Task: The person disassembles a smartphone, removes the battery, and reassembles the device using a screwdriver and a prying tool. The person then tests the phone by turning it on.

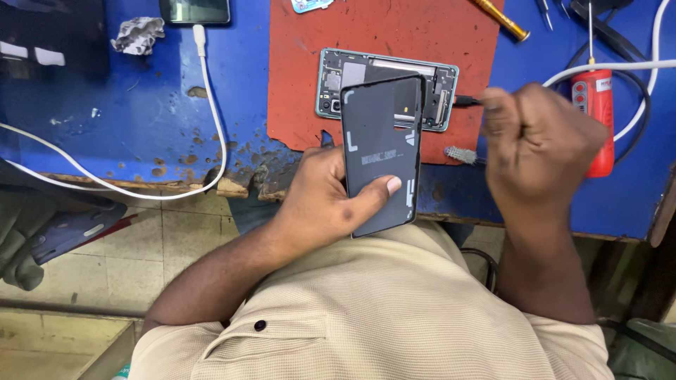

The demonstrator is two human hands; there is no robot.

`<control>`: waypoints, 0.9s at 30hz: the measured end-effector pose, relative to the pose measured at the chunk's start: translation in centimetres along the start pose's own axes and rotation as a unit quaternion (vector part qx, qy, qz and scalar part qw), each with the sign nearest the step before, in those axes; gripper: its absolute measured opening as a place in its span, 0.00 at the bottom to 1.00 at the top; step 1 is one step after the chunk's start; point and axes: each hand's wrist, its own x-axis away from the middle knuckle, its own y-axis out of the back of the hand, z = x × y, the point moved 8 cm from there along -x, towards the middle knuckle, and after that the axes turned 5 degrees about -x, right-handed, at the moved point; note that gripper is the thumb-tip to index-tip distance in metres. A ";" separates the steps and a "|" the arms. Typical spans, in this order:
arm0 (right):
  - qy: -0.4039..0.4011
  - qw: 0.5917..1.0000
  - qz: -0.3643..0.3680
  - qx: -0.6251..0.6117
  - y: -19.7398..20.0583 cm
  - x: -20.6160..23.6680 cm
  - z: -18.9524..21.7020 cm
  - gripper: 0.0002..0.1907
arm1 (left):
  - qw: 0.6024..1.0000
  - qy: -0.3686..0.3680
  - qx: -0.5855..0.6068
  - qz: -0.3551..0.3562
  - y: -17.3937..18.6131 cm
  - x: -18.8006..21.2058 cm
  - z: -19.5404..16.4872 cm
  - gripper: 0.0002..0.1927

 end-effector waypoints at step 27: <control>-0.018 0.869 0.305 -0.389 -6.2 5.6 5.6 0.16 | 0.957 -0.156 -0.120 -0.214 7.1 2.7 -2.4 0.14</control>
